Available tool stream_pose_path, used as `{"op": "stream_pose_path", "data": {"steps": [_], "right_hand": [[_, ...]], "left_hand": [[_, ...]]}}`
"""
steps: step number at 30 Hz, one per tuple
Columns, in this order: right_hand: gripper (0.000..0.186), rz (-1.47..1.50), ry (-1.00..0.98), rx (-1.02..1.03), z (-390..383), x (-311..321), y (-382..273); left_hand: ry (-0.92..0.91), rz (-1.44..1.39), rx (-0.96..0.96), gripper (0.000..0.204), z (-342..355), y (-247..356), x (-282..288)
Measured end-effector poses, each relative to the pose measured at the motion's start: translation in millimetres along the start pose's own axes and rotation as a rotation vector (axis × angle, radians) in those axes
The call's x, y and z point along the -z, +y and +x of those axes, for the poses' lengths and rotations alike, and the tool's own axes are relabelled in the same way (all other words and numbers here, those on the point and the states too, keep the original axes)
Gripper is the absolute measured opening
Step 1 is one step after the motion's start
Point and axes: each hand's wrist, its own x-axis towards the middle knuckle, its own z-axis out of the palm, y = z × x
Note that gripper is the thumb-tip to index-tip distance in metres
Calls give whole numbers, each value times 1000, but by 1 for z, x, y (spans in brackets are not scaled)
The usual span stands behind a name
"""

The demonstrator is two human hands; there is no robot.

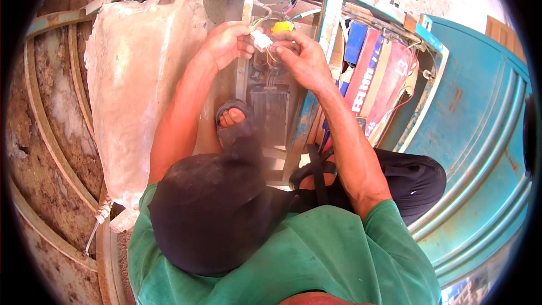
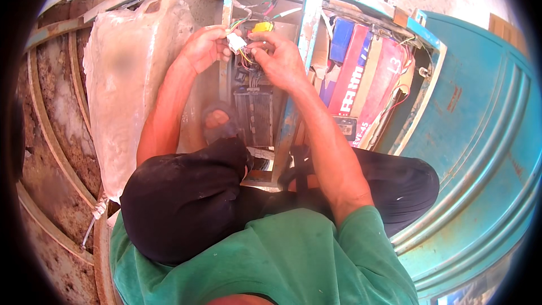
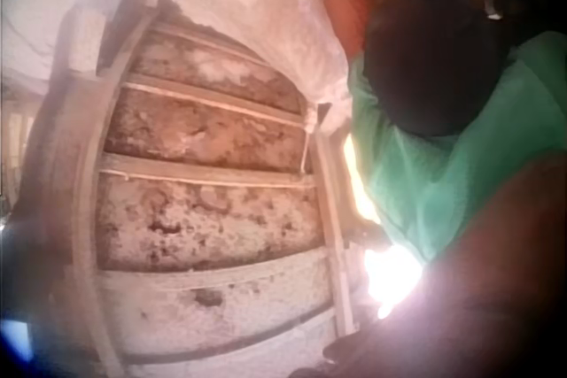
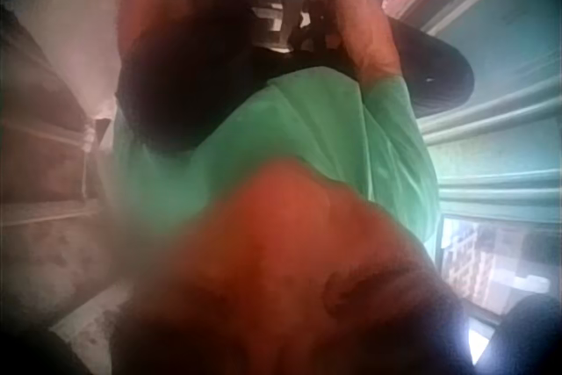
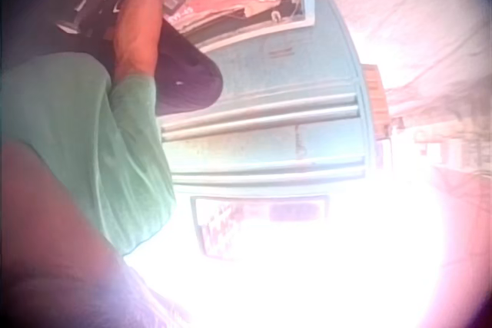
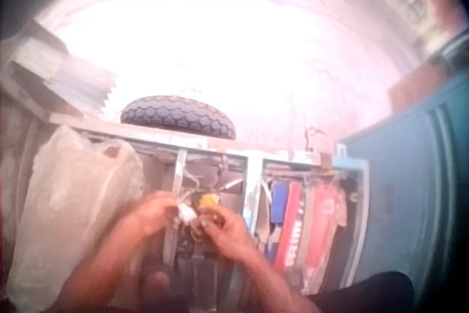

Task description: The person works on the wiring and electrical components of a vehicle, handling wires and connectors by hand inside an open compartment.

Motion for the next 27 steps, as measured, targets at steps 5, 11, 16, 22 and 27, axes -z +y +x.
{"op": "stream_pose_path", "data": {"steps": [5,11,16,22,27], "right_hand": [[32,83,71,-53,0,-1,-5],[34,140,-20,-79,3,5,8],[34,196,-77,-69,5,4,14],[34,332,46,-115,11,6,17],[33,348,73,-192,10,2,6]], "left_hand": [[42,-1,-2,23,-1,5,-2],[51,-54,-54,25,-4,6,-11],[-32,-195,-197,34,-11,-6,-10],[19,76,-280,36,-36,-24,-45],[55,436,-255,25,-32,-40,-51]]}}
